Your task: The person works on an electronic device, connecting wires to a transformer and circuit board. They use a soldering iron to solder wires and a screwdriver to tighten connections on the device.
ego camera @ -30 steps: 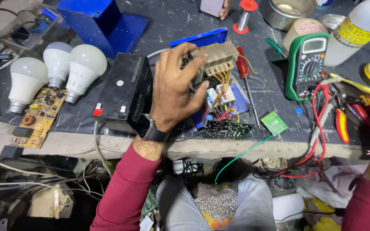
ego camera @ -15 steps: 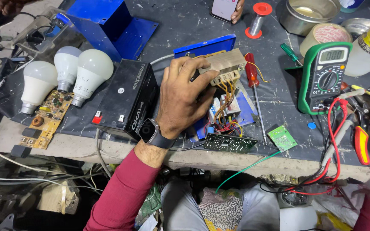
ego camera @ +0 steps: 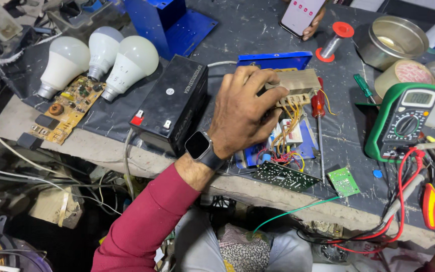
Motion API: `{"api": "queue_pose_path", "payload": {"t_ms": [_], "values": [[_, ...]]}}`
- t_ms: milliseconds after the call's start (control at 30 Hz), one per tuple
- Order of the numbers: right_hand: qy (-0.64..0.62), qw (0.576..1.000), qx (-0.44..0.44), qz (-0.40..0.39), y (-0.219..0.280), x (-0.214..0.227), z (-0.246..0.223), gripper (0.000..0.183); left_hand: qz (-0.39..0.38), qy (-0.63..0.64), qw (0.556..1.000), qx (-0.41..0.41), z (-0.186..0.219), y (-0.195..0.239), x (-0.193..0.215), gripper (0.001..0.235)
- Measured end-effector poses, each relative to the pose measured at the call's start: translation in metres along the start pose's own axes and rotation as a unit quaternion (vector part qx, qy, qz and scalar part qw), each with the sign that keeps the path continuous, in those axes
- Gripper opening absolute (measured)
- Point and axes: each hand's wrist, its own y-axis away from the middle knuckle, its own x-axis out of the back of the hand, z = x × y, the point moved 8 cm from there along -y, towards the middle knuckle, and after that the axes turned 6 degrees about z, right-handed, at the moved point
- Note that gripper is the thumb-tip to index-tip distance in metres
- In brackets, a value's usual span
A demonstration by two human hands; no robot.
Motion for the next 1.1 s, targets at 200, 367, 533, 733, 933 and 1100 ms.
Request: {"api": "queue_pose_path", "payload": {"t_ms": [200,367,533,733,933,1100], "values": [[0.001,1.0,0.001,0.004,0.006,0.003,-0.001,0.022,0.002,0.001,1.0,0.013,-0.004,0.002,0.002,0.036],[0.009,1.0,0.004,0.005,0.002,0.013,0.002,0.022,-0.008,0.009,1.0,0.001,-0.007,0.001,0.0,0.037],[0.003,1.0,0.006,0.005,0.002,0.01,0.002,0.021,-0.003,0.001,1.0,-0.006,-0.005,0.001,0.001,0.039],[-0.02,1.0,0.001,0.006,-0.002,-0.007,0.0,0.021,-0.001,-0.017,1.0,0.002,0.0,-0.002,0.004,0.033],[-0.026,1.0,-0.007,0.01,-0.001,-0.006,0.001,0.021,-0.001,0.004,1.0,0.002,0.001,-0.004,0.006,0.032],[-0.022,1.0,-0.009,0.005,0.001,-0.004,0.002,0.022,-0.02,0.012,1.0,0.008,-0.002,-0.001,0.002,0.035]]}}
